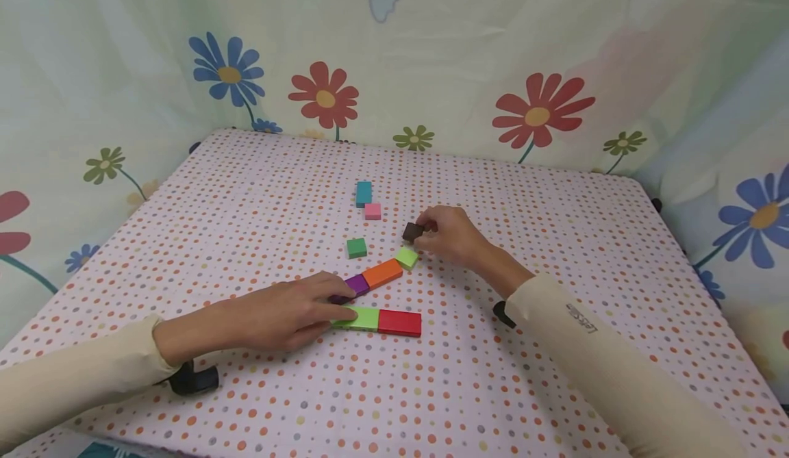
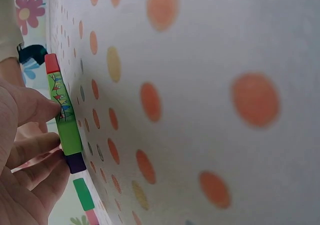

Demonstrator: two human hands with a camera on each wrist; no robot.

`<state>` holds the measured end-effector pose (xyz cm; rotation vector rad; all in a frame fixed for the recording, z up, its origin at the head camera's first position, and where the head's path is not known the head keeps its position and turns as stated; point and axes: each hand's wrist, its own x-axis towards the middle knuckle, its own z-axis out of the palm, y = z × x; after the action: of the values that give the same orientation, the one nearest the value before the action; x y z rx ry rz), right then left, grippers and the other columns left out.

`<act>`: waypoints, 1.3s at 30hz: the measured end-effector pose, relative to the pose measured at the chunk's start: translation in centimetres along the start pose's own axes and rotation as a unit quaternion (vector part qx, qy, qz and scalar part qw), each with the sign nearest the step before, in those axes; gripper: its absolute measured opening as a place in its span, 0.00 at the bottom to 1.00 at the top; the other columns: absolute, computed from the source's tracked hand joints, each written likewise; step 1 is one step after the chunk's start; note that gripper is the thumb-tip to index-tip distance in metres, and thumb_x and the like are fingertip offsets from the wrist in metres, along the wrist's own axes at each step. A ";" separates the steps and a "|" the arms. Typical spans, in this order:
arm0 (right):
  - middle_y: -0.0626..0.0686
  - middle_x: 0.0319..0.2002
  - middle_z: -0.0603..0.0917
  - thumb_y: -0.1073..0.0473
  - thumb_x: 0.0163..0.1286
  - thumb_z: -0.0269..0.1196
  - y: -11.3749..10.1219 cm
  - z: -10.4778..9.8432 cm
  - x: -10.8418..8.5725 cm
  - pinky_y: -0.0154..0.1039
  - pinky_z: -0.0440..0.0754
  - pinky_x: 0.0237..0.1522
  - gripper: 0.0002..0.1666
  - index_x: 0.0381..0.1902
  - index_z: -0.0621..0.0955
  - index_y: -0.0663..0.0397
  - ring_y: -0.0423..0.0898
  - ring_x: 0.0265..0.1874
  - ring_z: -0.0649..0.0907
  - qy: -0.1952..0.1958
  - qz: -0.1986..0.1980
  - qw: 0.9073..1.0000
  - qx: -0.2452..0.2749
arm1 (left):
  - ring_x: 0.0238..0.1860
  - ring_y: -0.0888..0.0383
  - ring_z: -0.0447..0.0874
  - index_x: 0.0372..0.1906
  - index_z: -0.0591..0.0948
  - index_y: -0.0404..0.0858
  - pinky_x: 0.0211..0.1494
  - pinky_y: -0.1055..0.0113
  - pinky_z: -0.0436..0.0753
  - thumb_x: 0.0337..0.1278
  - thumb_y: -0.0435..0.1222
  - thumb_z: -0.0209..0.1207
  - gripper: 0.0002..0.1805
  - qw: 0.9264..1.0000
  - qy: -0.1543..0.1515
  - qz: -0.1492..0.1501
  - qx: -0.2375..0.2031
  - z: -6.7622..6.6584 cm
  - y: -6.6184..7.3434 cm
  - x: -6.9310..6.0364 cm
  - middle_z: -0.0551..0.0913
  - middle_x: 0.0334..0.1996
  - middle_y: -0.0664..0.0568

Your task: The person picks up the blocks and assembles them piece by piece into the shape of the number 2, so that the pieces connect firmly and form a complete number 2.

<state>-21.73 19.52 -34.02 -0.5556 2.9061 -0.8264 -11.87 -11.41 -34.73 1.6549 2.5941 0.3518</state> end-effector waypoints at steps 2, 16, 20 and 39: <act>0.59 0.44 0.83 0.62 0.64 0.69 0.0 0.0 -0.1 0.44 0.76 0.40 0.19 0.52 0.83 0.65 0.53 0.41 0.78 -0.003 -0.004 1.000 0.001 | 0.67 0.55 0.71 0.60 0.83 0.49 0.66 0.61 0.77 0.69 0.34 0.58 0.19 1.000 -0.003 -0.002 0.000 0.0 0.0 0.0 0.77 0.64 0.50; 0.59 0.45 0.83 0.65 0.64 0.69 0.2 0.1 -0.4 0.46 0.78 0.43 0.18 0.51 0.84 0.64 0.54 0.42 0.78 -0.009 -0.010 1.000 -0.006 | 0.67 0.55 0.70 0.61 0.83 0.49 0.67 0.61 0.76 0.69 0.34 0.58 0.18 1.000 -0.006 -0.004 -0.001 -0.1 0.0 0.0 0.76 0.65 0.50; 0.59 0.45 0.84 0.65 0.64 0.69 0.2 0.1 -0.5 0.46 0.78 0.43 0.18 0.52 0.83 0.64 0.54 0.42 0.78 -0.013 -0.007 1.000 -0.005 | 0.68 0.56 0.69 0.61 0.83 0.50 0.68 0.62 0.75 0.70 0.35 0.57 0.19 1.000 -0.009 -0.008 -0.001 0.0 0.0 0.1 0.76 0.65 0.51; 0.59 0.47 0.84 0.66 0.64 0.69 0.4 0.2 -0.6 0.46 0.79 0.45 0.19 0.54 0.83 0.65 0.53 0.43 0.79 -0.022 -0.007 1.000 -0.004 | 0.69 0.56 0.69 0.61 0.82 0.50 0.69 0.62 0.75 0.70 0.34 0.57 0.19 1.000 -0.012 -0.013 -0.005 0.0 0.1 0.0 0.76 0.66 0.51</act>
<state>-21.28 19.91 -34.45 -0.5877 2.8714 -0.7933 -11.79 -11.37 -34.68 1.6118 2.5892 0.3408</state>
